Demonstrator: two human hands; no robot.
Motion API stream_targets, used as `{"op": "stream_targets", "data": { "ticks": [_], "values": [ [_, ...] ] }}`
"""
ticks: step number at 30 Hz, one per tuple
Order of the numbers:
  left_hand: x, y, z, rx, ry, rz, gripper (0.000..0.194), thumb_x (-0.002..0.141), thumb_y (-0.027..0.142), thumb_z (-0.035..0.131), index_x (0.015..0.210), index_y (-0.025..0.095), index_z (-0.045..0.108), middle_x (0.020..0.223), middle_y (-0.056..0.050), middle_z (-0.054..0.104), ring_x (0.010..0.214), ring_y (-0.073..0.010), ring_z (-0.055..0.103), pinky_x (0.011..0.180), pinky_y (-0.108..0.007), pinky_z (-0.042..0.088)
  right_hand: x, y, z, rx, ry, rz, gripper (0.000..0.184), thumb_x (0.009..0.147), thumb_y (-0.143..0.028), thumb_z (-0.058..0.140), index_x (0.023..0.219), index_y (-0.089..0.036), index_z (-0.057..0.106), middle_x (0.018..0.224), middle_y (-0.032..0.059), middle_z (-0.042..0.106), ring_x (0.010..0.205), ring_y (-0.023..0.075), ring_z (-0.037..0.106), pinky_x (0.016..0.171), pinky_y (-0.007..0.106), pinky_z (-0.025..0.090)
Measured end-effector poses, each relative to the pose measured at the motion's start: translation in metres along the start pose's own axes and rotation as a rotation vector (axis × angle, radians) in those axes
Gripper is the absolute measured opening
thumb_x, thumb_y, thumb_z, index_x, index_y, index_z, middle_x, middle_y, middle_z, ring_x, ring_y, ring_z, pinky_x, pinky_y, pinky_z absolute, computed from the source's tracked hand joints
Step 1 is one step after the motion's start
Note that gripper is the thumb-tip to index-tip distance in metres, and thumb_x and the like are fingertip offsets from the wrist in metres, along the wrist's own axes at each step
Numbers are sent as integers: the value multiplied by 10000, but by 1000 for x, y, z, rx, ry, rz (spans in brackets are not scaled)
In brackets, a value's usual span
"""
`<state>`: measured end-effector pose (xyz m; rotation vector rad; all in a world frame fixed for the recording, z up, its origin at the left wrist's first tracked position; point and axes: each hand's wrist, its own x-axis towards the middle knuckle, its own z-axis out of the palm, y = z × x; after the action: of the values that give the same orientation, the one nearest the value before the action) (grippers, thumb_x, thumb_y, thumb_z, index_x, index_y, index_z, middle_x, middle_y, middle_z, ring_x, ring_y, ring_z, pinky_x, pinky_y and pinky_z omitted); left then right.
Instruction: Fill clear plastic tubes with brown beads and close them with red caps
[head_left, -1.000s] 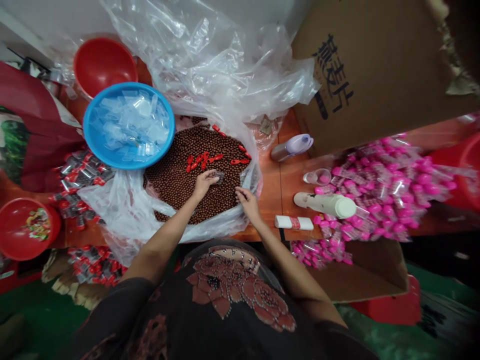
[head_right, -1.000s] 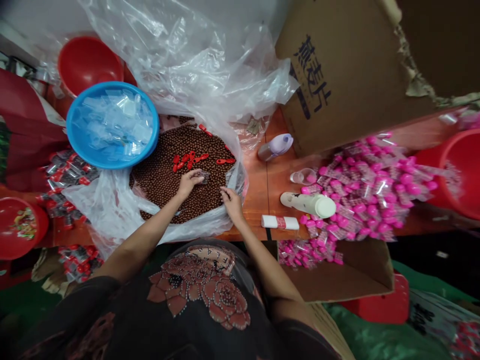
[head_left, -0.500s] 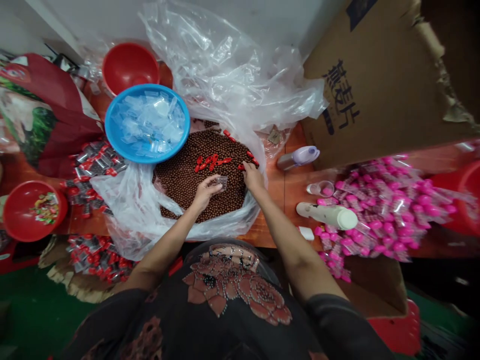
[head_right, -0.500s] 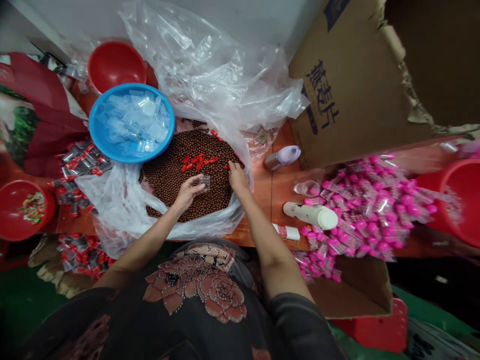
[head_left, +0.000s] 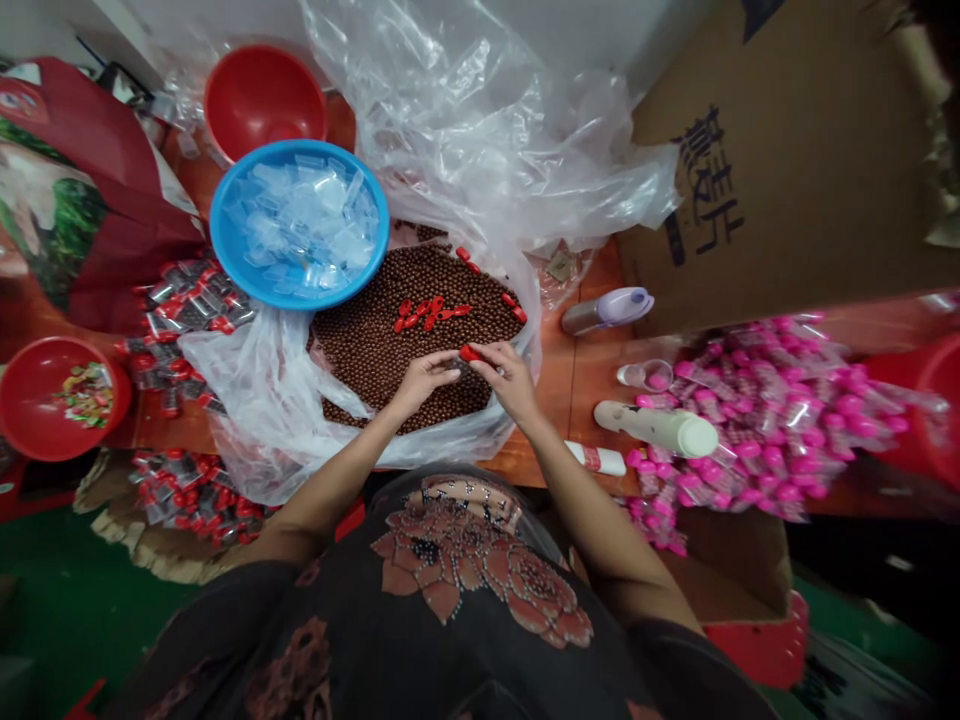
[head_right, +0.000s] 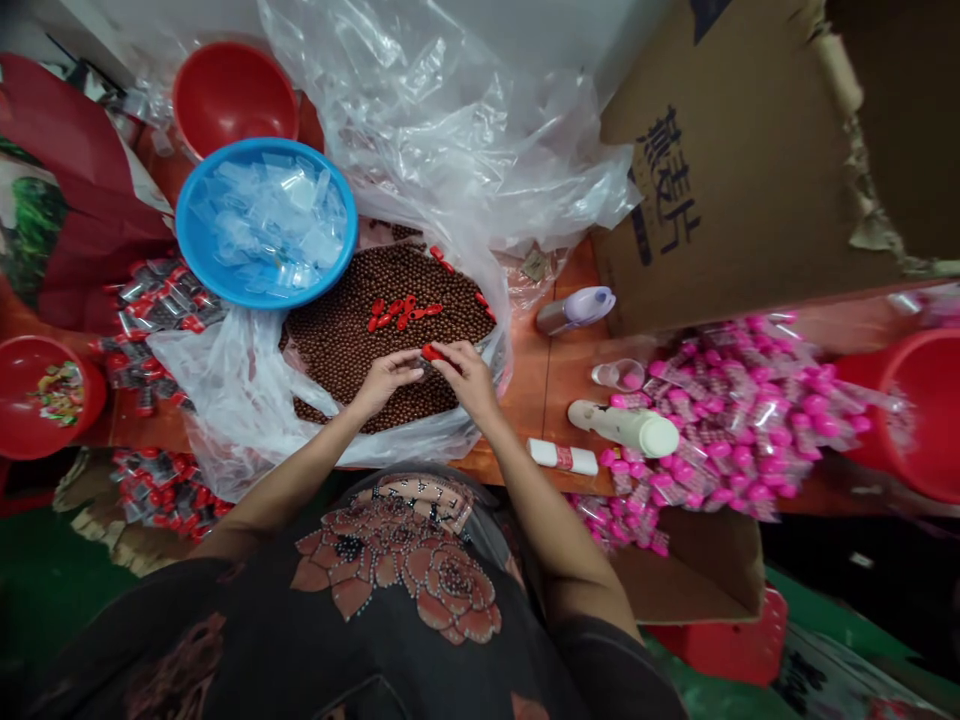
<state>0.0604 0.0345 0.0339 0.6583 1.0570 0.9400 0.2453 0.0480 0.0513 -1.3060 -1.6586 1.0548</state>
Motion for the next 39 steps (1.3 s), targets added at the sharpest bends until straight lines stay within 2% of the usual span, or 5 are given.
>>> {"op": "stream_targets", "data": {
  "ticks": [7,18,26,31,39],
  "values": [
    [-1,2,7,162,-5,55,393,644,240,801,1032,191,757,998,-43,734,932,-201,650,940,-367,478,-22,10,-5,-148,-122,-73,370,926,-423,543,1267,-304,622,1280,59,632,1183,220,585,1040,434,464],
    [-18,10,19,134,31,63,411,671,315,799,1064,206,747,984,-18,721,933,-183,619,881,-312,475,-28,8,-7,-192,-154,-147,492,893,-428,598,1366,-317,522,1230,75,602,1163,230,563,1023,429,466],
    [-14,11,39,-24,99,-108,411,787,520,659,919,138,735,757,-35,674,655,-124,567,598,-225,432,-37,-3,3,4,-90,73,461,884,-441,593,1321,-302,551,988,30,563,950,192,583,886,366,510],
    [-13,6,39,44,100,-93,368,836,458,593,988,159,746,896,-46,707,782,-142,626,727,-236,464,-42,-6,3,261,128,293,387,894,-475,544,1202,-241,563,905,33,643,792,178,632,721,313,550],
    [-13,-12,44,-67,140,-127,401,816,527,612,922,151,701,984,-49,719,967,-197,630,860,-290,475,-45,-14,0,-280,-131,-33,511,915,-455,522,1377,-242,471,1268,108,602,1171,278,546,1012,466,436]
  ]
}}
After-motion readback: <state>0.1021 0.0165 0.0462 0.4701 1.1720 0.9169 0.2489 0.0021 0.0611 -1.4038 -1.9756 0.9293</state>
